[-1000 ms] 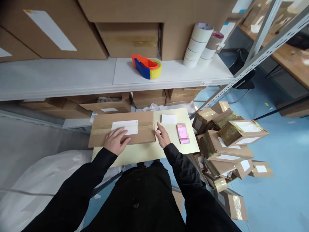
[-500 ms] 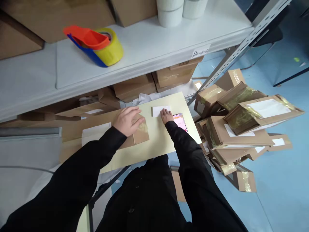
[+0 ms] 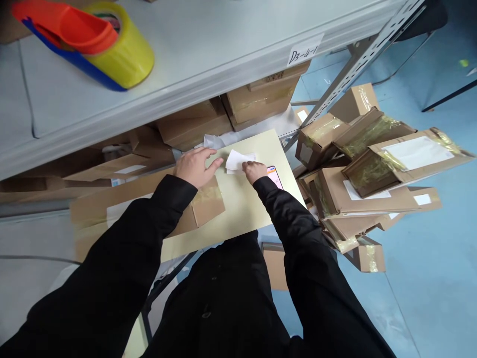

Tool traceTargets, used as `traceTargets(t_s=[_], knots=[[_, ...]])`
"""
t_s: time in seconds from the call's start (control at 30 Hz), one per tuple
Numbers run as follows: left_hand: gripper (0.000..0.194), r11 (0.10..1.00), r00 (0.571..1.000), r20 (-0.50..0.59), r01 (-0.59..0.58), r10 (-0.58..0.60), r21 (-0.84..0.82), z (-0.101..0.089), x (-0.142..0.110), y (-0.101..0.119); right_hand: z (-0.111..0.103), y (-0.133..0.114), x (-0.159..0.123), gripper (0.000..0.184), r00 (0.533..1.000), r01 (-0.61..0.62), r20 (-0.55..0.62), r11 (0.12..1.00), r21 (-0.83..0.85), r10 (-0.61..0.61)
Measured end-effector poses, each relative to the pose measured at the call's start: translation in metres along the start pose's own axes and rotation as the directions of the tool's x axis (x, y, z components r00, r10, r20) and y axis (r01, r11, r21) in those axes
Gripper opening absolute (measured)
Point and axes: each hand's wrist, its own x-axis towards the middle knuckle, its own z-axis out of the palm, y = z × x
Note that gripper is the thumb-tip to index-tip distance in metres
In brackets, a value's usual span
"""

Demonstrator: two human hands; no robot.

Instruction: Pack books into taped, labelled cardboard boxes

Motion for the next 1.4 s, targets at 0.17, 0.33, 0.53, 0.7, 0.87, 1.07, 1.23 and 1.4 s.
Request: traceTargets(t_s=[0.17,0.33,0.53,0.7,0.87,1.07,1.23,1.4], knots=[[0.038,0.999,0.999,0.017,0.043,-0.043,-0.024,-0.002,0.002,-0.001,-0.010,0.005,0.004,0.025,0.981,-0.078,-0.158,0.975,0.207,0.112],[0.048,0.997,0.994,0.092,0.059,-0.054,-0.043,-0.006,0.003,0.002,-0.025,-0.005,-0.007,0.025,0.833,0.059,-0.552,0.986,0.156,0.038],[0.113,0.981,0.975,0.223,0.019,0.025,-0.193,-0.001,0.004,0.020,-0.044,-0.030,-0.008,0.019,0.657,0.114,-0.751,0.976,0.185,0.065],[0.084,0.932,0.992,0.097,-0.036,0.076,-0.360,0.010,0.008,0.021,-0.046,-0.029,-0.002,0.022,0.684,0.331,-0.728,0.909,0.253,-0.046],[0.053,0.879,0.997,-0.046,0.035,-0.064,-0.475,0.020,0.012,0.013,-0.053,-0.031,-0.009,0.040,0.811,0.298,-0.584,0.887,0.354,-0.039],[0.026,0.713,0.971,-0.038,0.148,-0.238,-0.685,0.022,0.019,0.002,-0.056,-0.007,0.010,0.088,0.872,0.270,-0.486,0.762,0.588,0.066],[0.035,0.699,0.963,-0.035,0.170,-0.268,-0.694,0.015,0.014,-0.005,-0.053,0.015,0.035,0.064,0.924,0.375,-0.364,0.481,0.793,-0.119],[0.069,0.920,0.925,-0.259,0.179,-0.278,-0.348,-0.015,-0.003,0.013,-0.063,0.022,0.033,0.043,0.922,0.386,-0.341,0.461,0.799,-0.181]])
